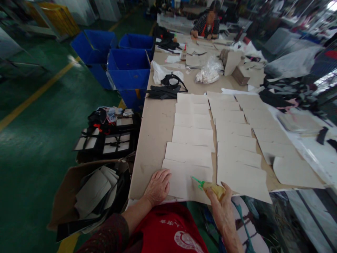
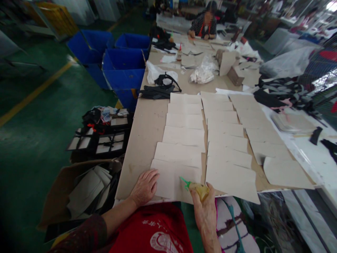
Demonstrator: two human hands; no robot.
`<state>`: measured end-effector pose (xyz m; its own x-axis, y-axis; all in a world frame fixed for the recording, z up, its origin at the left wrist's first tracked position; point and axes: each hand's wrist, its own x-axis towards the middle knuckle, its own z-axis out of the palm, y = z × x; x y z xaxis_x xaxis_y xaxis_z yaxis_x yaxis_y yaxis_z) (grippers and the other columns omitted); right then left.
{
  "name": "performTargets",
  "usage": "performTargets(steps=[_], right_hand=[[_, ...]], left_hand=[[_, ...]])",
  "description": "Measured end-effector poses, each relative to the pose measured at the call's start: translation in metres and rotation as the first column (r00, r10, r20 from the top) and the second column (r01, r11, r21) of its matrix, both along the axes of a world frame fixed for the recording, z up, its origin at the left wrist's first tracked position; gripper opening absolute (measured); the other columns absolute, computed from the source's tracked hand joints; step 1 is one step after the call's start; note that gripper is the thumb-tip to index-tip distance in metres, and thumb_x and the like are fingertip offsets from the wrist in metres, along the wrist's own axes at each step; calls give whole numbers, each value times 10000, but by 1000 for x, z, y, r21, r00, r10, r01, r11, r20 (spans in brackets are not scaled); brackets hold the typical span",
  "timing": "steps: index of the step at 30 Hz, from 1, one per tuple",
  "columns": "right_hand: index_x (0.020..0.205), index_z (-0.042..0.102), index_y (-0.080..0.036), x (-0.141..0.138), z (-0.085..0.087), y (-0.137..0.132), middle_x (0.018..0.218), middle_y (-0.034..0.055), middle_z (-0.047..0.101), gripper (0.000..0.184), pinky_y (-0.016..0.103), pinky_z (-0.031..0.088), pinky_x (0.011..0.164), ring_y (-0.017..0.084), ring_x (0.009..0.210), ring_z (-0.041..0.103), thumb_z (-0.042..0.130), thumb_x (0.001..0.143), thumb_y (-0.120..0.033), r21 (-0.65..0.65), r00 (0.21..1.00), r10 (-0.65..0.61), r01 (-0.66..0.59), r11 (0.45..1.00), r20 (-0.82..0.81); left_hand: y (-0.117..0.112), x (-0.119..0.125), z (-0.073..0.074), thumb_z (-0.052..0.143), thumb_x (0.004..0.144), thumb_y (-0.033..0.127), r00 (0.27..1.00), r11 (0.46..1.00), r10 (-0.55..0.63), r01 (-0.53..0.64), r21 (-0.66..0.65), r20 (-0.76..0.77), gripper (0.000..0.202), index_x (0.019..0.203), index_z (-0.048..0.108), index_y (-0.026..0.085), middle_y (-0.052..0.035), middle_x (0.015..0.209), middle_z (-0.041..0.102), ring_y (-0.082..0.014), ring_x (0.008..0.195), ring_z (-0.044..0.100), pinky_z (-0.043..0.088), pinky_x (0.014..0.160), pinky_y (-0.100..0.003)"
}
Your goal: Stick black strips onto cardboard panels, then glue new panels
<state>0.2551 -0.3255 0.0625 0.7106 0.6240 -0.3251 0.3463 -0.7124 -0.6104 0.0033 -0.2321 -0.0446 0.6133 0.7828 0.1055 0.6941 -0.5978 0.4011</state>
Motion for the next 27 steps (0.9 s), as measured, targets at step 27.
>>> performTargets(steps=[27], right_hand=[[1074,541,-233,27,-5,-10,912,49,657,549,355,499,700,255,796,643,692,661,-563,-36,981,103,-98,994,162]], left_hand=[[1,0,3,472,880,176,1000,1000,-6,6,10,-5,404,1277,549,188,-113,1366,547,-265,1299,448,342,1106,-474]])
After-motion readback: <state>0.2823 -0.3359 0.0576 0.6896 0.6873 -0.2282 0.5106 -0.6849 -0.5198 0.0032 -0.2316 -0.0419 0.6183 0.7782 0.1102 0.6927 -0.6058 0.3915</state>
